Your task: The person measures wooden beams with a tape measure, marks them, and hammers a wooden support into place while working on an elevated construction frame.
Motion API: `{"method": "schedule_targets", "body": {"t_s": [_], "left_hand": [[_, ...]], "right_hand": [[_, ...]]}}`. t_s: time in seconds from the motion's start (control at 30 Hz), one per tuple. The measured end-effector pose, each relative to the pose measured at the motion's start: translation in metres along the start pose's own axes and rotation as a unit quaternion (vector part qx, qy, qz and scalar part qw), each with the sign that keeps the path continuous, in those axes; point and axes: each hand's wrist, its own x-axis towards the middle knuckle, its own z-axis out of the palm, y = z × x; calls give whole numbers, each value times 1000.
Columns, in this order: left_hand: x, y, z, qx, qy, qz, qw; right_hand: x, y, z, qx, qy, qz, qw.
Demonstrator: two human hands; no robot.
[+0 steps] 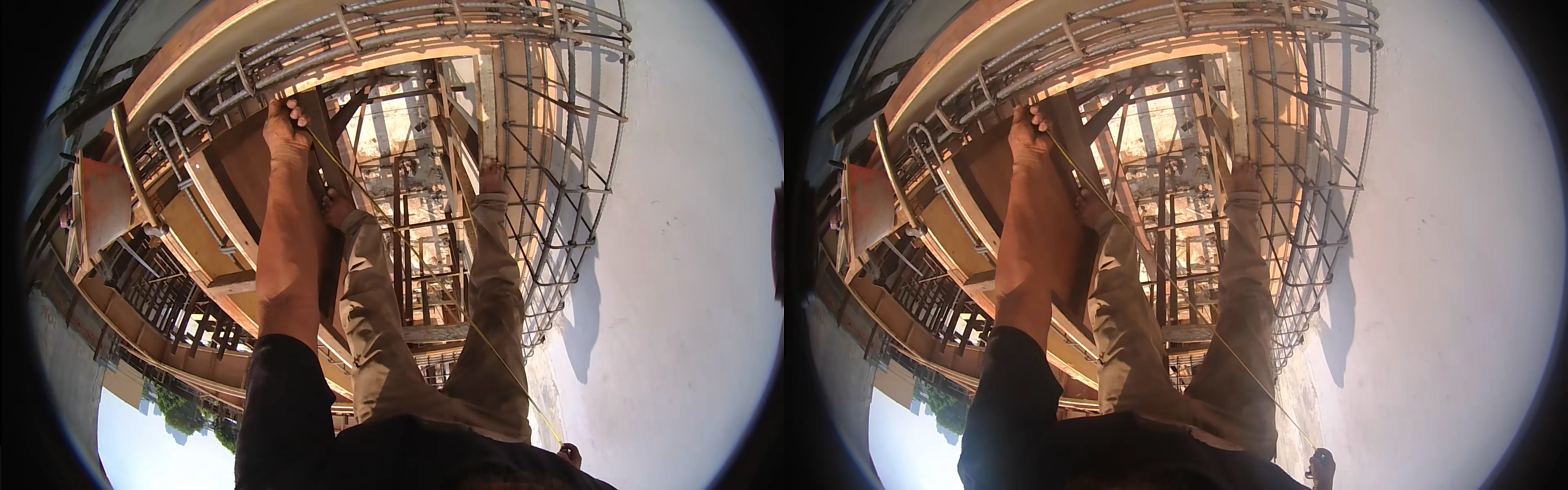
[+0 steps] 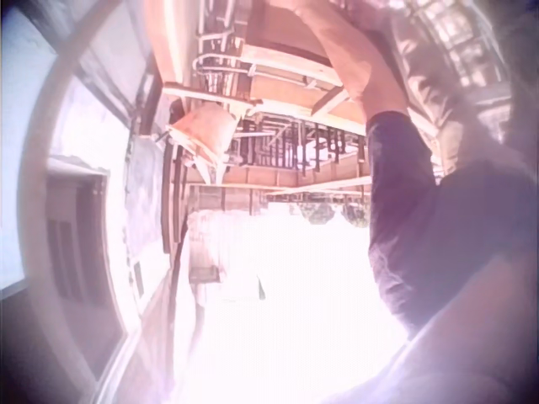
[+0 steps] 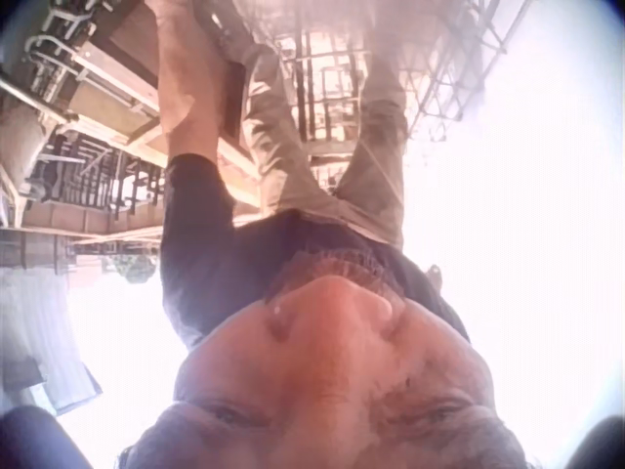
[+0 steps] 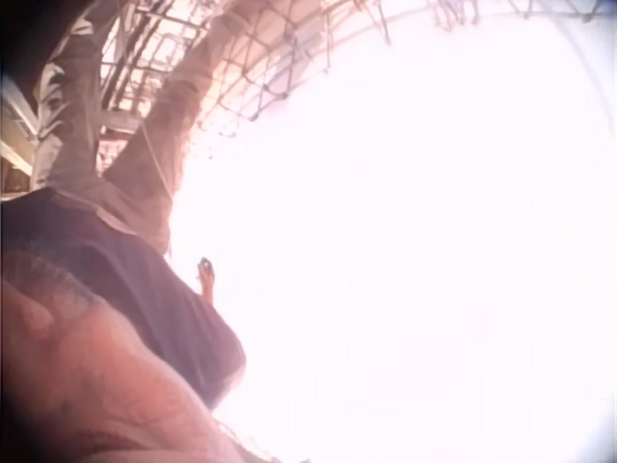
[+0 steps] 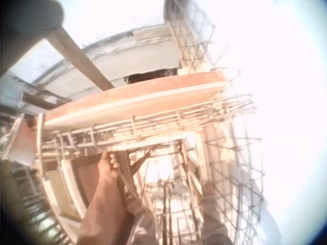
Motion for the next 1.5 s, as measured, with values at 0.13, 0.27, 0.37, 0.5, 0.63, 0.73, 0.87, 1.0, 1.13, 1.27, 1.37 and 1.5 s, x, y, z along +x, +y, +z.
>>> {"method": "schedule_targets", "body": {"t_s": [0.13, 0.27, 0.37, 0.5, 0.63, 0.73, 0.87, 1.0, 1.13, 1.27, 1.37, 1.5], "left_hand": [[-4, 3, 1, -23, 2, 19, 1000], [-4, 11, -9, -2, 29, 73, 997], [7, 14, -21, -54, 26, 119, 991], [30, 12, -31, -78, 53, 141, 985], [45, -37, -15, -166, 96, 128, 973], [62, -67, -38, -242, 138, 59, 959], [91, -104, -73, -259, 194, 16, 946], [114, -125, -73, -251, 163, -18, 954], [126, -115, -71, -175, 77, 4, 982], [121, -111, -67, -59, 17, 54, 997], [131, -107, -75, -72, 18, 72, 995], [168, -119, -109, -166, 33, 79, 982]], "right_hand": [[5, -75, 58, 85, -24, 26, 996], [36, -150, 112, 101, -75, -63, 990], [45, -201, 140, 63, -104, -126, 985], [39, -267, 169, 75, -152, -151, 974], [17, -315, 206, 206, -260, -97, 938], [6, -329, 240, 265, -296, -55, 916], [6, -334, 282, 193, -306, -41, 931], [34, -309, 306, 111, -314, -81, 939], [8, -365, 337, 193, -324, -37, 926], [7, -383, 350, 199, -287, 4, 937], [6, -383, 355, 223, -282, 16, 933], [18, -373, 357, 186, -251, -57, 948]]}}
